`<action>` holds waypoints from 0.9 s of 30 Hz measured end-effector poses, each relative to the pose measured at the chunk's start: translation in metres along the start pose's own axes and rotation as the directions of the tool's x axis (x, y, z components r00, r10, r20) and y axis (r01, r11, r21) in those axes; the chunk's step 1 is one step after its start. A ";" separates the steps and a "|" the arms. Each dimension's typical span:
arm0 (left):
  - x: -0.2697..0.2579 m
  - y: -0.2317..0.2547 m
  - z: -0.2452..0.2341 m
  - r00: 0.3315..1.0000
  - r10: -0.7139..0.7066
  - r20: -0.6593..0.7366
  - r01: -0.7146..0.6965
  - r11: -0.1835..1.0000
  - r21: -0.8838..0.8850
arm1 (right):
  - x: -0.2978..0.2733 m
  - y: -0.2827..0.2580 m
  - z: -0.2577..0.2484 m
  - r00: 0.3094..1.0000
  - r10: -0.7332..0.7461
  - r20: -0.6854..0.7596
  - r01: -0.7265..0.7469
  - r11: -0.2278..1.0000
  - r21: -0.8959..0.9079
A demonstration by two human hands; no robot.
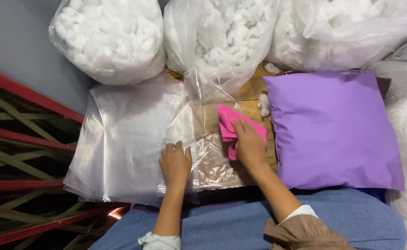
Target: A person packages a purple pillow into a clear plastic bag, smooths it out with a cloth, seals it, and then places it into a larger bag with other pillows.
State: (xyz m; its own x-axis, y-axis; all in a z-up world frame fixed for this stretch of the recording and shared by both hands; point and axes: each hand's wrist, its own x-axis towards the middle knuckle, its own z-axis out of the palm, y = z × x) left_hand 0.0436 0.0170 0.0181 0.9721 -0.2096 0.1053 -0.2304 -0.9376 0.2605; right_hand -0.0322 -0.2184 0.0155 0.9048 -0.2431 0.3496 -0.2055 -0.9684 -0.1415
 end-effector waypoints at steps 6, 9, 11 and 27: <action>0.125 0.002 0.025 0.998 -0.023 -0.057 0.006 0.957 -0.291 | -0.036 -0.088 0.023 0.870 -0.489 0.061 0.477 0.867 0.142; 0.164 0.002 0.029 0.981 -0.113 0.157 0.174 0.866 -0.468 | -0.049 -0.070 0.030 0.873 -0.486 0.030 0.481 0.870 0.109; 0.169 -0.019 0.026 0.991 -0.130 0.030 0.124 0.809 -0.575 | -0.031 -0.044 0.019 0.875 -0.479 0.066 0.469 0.874 0.126; -0.022 -0.029 0.028 0.979 0.017 0.204 -0.024 0.999 0.033 | 0.001 -0.086 0.055 0.882 -0.366 0.298 0.285 0.916 0.281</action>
State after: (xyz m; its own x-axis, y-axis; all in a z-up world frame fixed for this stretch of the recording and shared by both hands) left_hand 0.0301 0.0416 -0.0184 0.9566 -0.2777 -0.0878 -0.2524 -0.9409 0.2260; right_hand 0.0067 -0.1324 -0.0231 0.9841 0.1564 0.0840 0.1743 -0.9409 -0.2904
